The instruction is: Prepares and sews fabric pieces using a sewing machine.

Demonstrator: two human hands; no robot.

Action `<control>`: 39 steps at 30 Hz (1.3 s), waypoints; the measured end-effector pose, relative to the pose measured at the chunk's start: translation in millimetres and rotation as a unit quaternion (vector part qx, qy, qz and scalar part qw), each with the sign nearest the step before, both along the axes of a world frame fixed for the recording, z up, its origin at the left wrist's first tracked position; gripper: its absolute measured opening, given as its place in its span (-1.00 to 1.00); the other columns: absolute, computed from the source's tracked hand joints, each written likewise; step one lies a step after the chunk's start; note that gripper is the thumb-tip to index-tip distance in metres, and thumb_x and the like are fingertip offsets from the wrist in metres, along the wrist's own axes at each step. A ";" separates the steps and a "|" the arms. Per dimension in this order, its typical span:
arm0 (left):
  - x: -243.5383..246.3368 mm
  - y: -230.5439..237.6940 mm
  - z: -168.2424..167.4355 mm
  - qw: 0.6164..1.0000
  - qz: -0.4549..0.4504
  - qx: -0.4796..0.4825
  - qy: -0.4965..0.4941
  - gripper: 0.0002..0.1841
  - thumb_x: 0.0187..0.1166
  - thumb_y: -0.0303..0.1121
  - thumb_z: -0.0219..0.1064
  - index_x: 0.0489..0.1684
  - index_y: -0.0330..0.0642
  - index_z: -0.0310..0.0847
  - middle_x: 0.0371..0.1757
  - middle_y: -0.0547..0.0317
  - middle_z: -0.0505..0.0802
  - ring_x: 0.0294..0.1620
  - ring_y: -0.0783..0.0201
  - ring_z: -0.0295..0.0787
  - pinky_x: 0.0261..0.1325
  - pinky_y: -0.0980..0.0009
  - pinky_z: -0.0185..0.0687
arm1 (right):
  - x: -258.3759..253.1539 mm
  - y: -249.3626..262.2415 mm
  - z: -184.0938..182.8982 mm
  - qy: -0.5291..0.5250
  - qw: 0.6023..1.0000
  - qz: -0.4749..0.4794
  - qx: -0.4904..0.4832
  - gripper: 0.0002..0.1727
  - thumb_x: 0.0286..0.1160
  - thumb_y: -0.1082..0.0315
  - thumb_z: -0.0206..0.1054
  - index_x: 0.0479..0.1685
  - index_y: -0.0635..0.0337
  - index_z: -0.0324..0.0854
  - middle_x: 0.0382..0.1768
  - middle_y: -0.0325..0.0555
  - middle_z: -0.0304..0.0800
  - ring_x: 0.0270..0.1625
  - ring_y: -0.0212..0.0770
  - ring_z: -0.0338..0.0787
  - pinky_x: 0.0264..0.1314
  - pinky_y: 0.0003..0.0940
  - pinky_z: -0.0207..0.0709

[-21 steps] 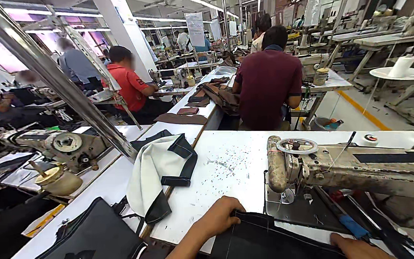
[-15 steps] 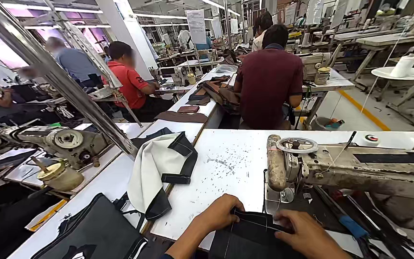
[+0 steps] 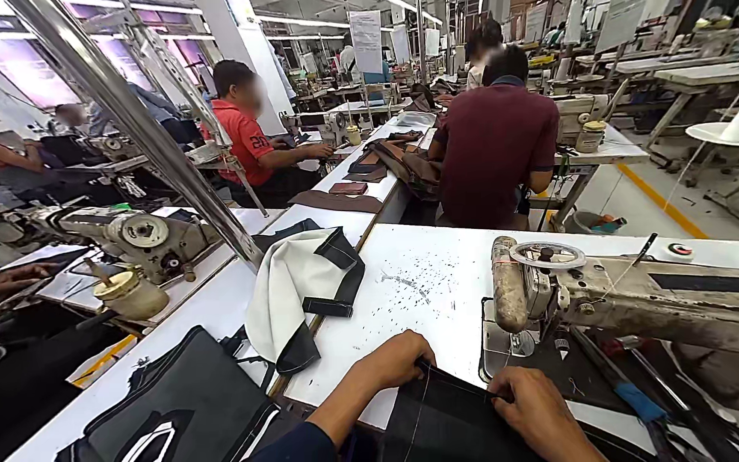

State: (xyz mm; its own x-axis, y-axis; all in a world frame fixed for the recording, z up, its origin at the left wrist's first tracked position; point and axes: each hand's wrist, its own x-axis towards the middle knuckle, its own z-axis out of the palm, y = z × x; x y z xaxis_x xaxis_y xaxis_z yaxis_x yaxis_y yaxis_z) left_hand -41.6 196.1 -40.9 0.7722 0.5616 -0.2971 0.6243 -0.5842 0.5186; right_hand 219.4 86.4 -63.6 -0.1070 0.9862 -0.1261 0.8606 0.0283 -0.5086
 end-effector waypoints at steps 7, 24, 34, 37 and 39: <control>-4.0 -1.9 -2.6 1.000 0.002 0.022 -0.014 -0.78 0.44 -0.59 0.39 -0.06 -0.21 0.87 0.03 -0.03 0.91 0.18 0.03 0.82 0.40 -0.04 0.61 | 1.9 -3.1 -5.4 0.013 0.999 0.022 0.037 -0.87 0.26 0.34 0.45 -0.32 -0.04 0.92 -0.24 -0.16 0.92 -0.08 -0.07 0.87 0.04 0.12 0.63; 2.7 -121.8 -49.9 0.928 0.014 0.360 0.092 -0.32 0.66 -0.09 0.15 0.69 -0.39 0.34 0.56 -0.40 0.60 0.58 -0.20 0.59 0.62 0.05 0.48 | 8.2 -81.4 -41.3 -0.192 0.956 0.169 0.145 0.00 0.66 -0.39 -0.15 0.84 0.27 0.14 0.76 0.18 0.31 0.81 0.33 0.20 0.72 0.59 -0.25; 40.2 -148.5 -60.5 0.941 0.112 0.317 0.046 0.30 0.24 0.73 -0.08 0.71 -0.38 0.33 0.56 -0.46 0.58 0.60 -0.32 0.53 0.65 -0.22 0.35 | 9.2 -84.7 -48.7 -0.191 0.956 0.162 0.154 0.06 0.58 -0.47 -0.11 0.83 0.25 0.18 0.80 0.07 0.27 0.85 0.25 0.16 0.70 0.60 -0.26; 42.2 -151.2 -64.8 0.951 0.115 0.286 0.033 0.17 0.13 0.76 0.02 0.83 0.26 0.25 0.63 -0.51 0.47 0.63 -0.50 0.38 0.62 -0.50 0.13 | 11.3 -83.1 -36.0 -0.159 0.966 0.160 0.124 -0.01 0.59 -0.44 -0.08 0.79 0.17 0.29 0.77 0.00 0.35 0.84 0.23 0.18 0.70 0.62 -0.27; 40.0 -150.4 -69.7 0.955 0.110 0.276 0.018 0.18 0.10 0.77 0.06 0.85 0.30 0.21 0.74 -0.30 0.42 0.70 -0.48 0.29 0.62 -0.57 0.00 | 34.3 -78.4 -8.5 -0.081 0.985 0.105 0.107 -0.30 0.74 -0.21 -0.01 0.60 0.10 0.54 0.61 -0.02 0.58 0.80 0.17 0.30 0.79 0.53 -0.23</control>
State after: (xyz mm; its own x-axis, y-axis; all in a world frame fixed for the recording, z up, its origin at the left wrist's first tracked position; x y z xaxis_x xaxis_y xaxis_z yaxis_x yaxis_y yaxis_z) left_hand -1.6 45.7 -110.6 0.6121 0.7879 0.0668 0.7753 -0.6147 0.1452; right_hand 253.7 8.0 -72.1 -0.3064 0.9505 0.0508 0.8937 0.3057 -0.3284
